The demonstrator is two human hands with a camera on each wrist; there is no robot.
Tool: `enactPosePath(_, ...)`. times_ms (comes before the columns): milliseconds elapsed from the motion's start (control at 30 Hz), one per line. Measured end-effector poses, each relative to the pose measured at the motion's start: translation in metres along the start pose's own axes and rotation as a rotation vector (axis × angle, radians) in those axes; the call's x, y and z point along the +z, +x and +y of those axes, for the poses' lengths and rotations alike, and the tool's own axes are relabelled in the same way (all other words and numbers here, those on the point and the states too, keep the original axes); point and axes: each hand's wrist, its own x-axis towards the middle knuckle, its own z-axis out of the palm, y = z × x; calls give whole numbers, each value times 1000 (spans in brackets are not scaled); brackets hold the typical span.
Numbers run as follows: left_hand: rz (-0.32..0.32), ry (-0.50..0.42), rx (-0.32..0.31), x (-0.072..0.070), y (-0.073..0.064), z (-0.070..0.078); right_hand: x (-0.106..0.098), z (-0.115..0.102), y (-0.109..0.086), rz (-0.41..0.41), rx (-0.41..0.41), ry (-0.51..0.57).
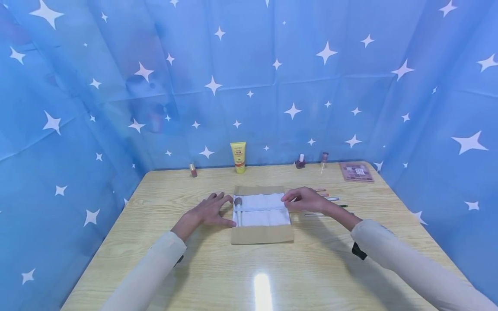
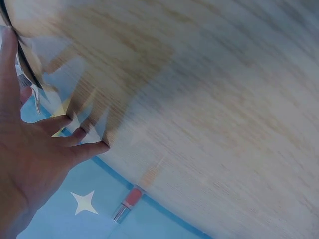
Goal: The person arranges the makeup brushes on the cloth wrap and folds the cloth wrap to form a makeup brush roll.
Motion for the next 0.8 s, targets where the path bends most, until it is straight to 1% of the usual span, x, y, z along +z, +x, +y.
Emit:
enactPosePath(67, 7, -5, 12, 1, 0, -2, -6, 0, -6, 7, 3, -1)
enactPosePath(267, -9, 16, 33, 1, -1, -5, -26, 6, -21, 34, 40, -44)
enactPosePath(433, -46, 33, 9, -1, -2, -3, -42, 14, -37, 54, 75, -45)
enactPosePath(533, -66, 39, -10, -2, -3, -1, -52, 21, -48, 60, 79, -63)
enactPosePath(667, -72, 35, -27, -2, -3, -1, -64, 32, -61, 68, 76, -89)
enactPosePath(700, -72, 33, -28, -2, -3, 0, -67, 34, -65, 71, 87, -93)
enactPosePath(800, -68, 35, -23, -4, -3, 0, -75, 42, -74, 75, 85, -117)
